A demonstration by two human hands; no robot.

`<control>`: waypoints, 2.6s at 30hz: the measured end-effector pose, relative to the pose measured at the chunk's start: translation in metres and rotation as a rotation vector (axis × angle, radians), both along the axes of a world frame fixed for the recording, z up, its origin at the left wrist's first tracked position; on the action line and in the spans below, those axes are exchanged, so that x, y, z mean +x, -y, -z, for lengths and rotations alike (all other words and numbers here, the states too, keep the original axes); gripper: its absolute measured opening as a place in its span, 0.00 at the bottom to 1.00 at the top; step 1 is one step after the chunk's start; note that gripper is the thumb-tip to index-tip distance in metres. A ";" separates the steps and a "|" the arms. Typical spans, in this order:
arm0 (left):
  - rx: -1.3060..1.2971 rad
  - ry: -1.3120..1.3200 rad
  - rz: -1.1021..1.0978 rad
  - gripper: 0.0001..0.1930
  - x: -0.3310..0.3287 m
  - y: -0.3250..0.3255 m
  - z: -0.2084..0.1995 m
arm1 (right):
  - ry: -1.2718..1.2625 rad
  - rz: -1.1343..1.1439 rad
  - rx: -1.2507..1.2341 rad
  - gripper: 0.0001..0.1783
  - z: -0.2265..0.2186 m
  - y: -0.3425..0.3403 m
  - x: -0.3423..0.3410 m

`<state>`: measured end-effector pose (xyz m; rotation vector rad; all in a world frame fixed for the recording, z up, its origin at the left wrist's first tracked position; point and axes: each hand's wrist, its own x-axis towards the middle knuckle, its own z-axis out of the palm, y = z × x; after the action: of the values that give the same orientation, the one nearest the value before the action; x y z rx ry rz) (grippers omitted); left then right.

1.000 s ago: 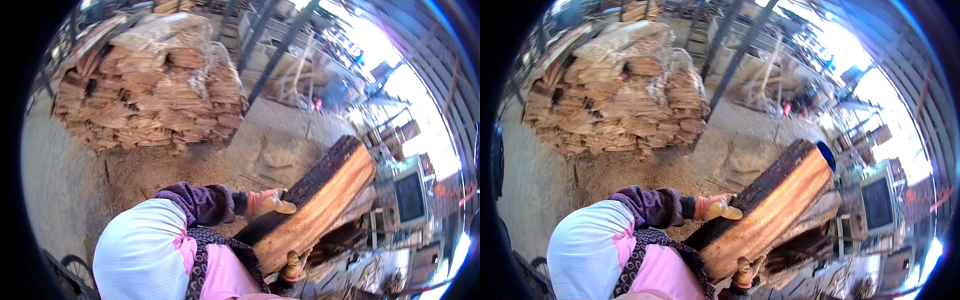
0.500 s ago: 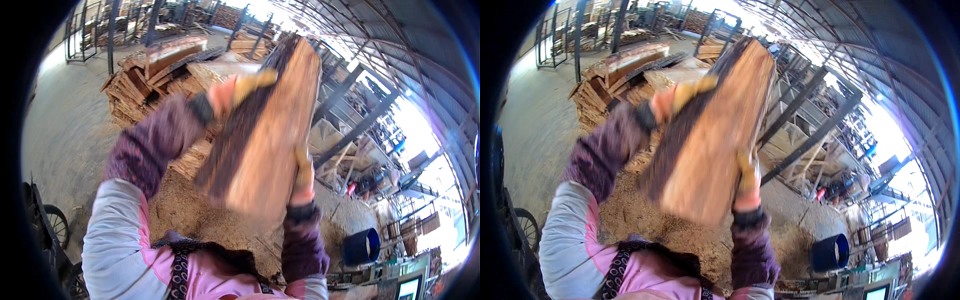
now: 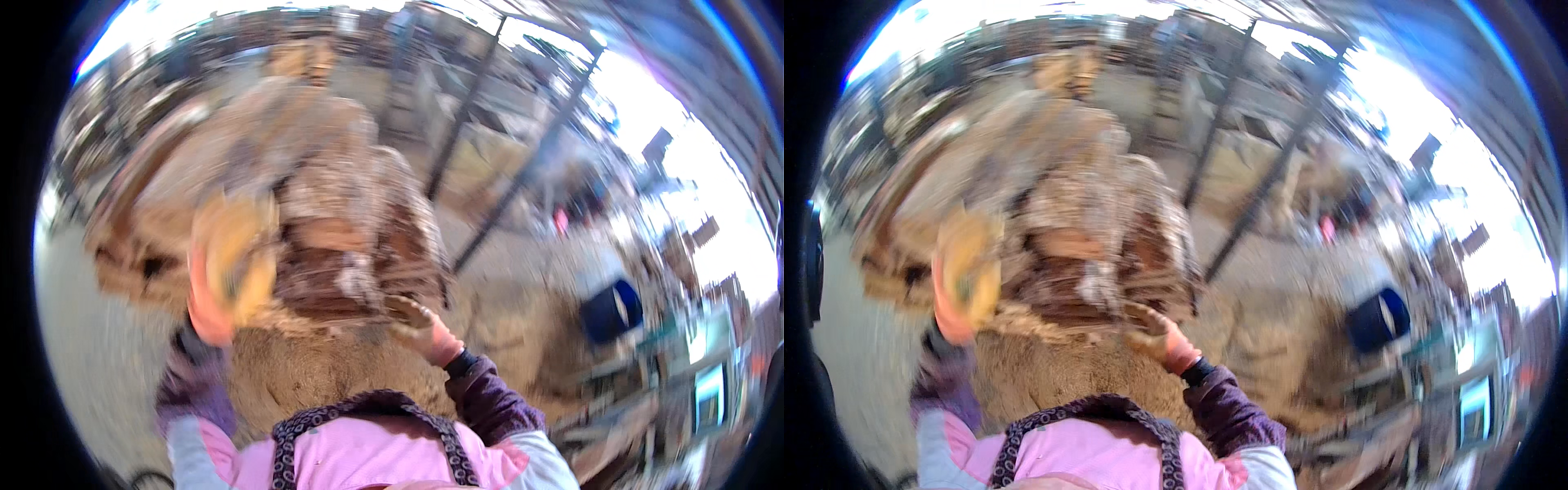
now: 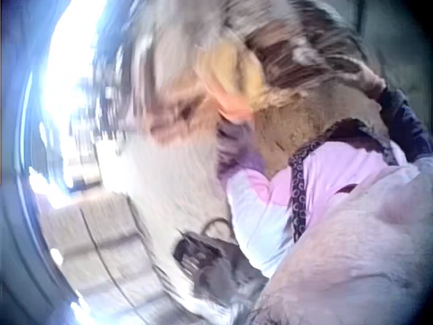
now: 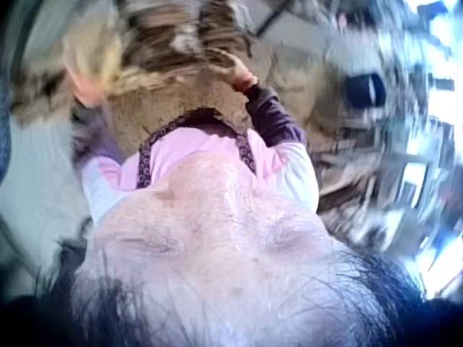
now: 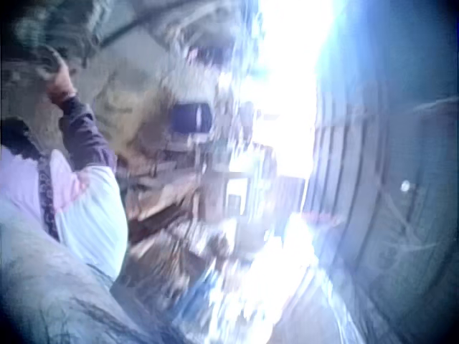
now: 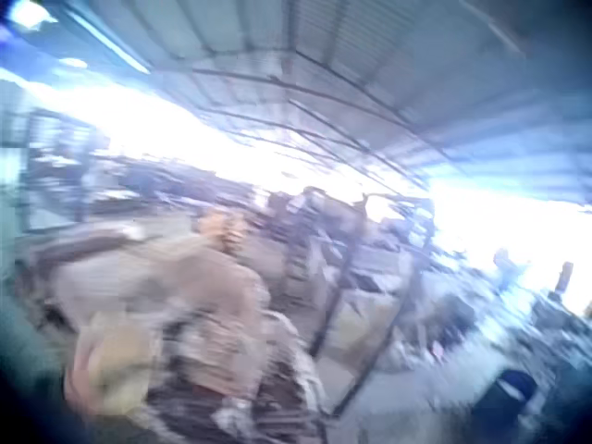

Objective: The person manually lifts and stacks large, rough-cut wooden planks from a pile onto a metal rack. They wear gloves and handle the wood one piece at a time, moving from a large pile to a designated stacking area.

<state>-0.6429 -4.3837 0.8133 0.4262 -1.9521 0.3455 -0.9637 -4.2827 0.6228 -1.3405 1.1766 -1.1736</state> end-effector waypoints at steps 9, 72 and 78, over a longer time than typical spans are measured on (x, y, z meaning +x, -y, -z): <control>1.286 0.825 1.160 0.24 -0.357 -0.043 0.220 | 0.353 0.922 0.273 0.31 0.090 -0.139 -0.232; 1.368 1.227 0.715 0.28 -3.026 0.302 0.514 | 0.451 1.359 1.712 0.32 0.429 -0.280 -2.197; 1.353 1.148 1.023 0.27 -3.350 0.117 0.494 | 0.428 1.597 1.390 0.32 0.435 -0.313 -2.504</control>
<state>-3.9930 -4.5004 0.3191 -0.0947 -2.9220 -1.8390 -3.4680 -3.9698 0.1873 1.0918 2.0472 -0.9607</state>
